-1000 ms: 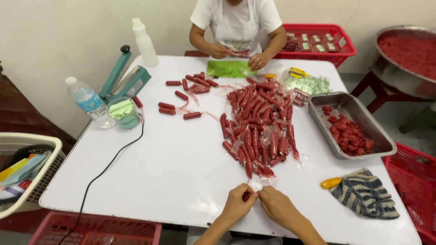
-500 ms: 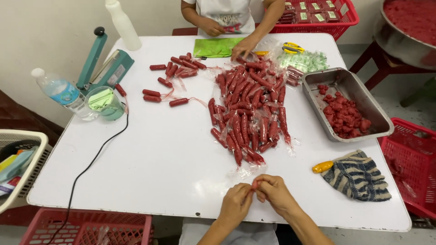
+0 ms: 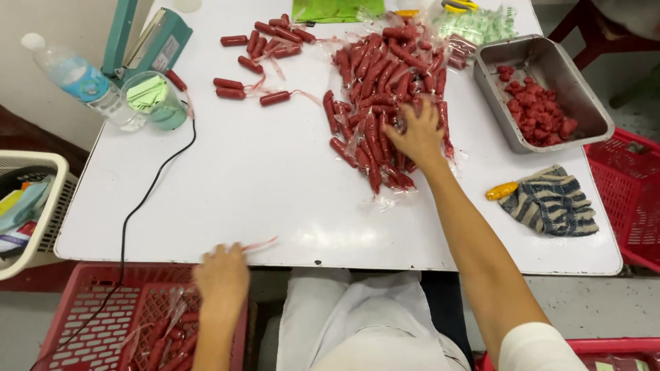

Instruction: The person ties individual links on a long string of raw sausages by hand. They repeatedly pick up a sausage link, twist the casing to form a knot, and place the tied sausage into a red basket. The process is continuous throughout the video.

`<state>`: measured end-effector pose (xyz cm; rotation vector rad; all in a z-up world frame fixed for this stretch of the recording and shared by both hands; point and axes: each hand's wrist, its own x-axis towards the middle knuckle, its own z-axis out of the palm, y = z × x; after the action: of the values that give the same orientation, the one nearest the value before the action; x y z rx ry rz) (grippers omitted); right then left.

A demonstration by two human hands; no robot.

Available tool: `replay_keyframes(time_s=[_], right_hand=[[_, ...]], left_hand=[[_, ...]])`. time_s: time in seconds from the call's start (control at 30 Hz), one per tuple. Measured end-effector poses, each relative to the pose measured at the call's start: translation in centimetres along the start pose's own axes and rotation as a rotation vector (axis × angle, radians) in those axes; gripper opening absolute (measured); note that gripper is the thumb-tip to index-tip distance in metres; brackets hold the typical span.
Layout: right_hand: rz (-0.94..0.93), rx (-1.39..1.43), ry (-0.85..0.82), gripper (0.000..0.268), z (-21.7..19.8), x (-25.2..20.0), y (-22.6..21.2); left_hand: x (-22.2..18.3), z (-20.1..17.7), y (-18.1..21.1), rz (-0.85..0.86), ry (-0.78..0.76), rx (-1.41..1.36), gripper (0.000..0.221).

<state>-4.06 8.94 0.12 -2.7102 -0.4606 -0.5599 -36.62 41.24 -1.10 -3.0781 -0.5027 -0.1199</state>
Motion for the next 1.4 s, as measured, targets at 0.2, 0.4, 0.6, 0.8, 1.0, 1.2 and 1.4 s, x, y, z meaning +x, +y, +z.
replay_keyframes(time_s=[0.2,0.4,0.6,0.8,1.0,1.2,1.4], right_hand=[[-0.164,-0.300,0.191,0.028,4.3,-5.6,-0.4],[-0.291,-0.203,0.169,0.026,5.3,-13.5,2.5],[-0.161,-0.131,0.122,0.028,0.7,-12.9,8.5],[-0.208,0.117,0.165,0.026,-1.3,-12.5,8.8],[-0.292,0.645,0.194,0.042,-6.8,-14.6,-3.8],[-0.678,0.424,0.534,0.043,-9.8,-14.4,-8.3],[-0.671,0.297,0.274,0.055,-8.8,-13.3,-9.1]], left_hand=[[1.4,0.6,3.9,0.047,-0.053,0.008,0.025],[11.0,3.5,19.2,0.547,-0.139,-0.606,0.028],[17.7,8.1,25.3,0.740,-0.046,-0.305,0.038],[18.0,9.2,23.1,0.679,0.412,-0.139,0.023],[16.3,5.7,21.1,0.689,0.602,-0.479,0.029],[9.5,-4.6,18.0,0.358,0.112,-1.105,0.025],[8.0,-5.2,16.8,0.189,-0.299,-1.320,0.049]])
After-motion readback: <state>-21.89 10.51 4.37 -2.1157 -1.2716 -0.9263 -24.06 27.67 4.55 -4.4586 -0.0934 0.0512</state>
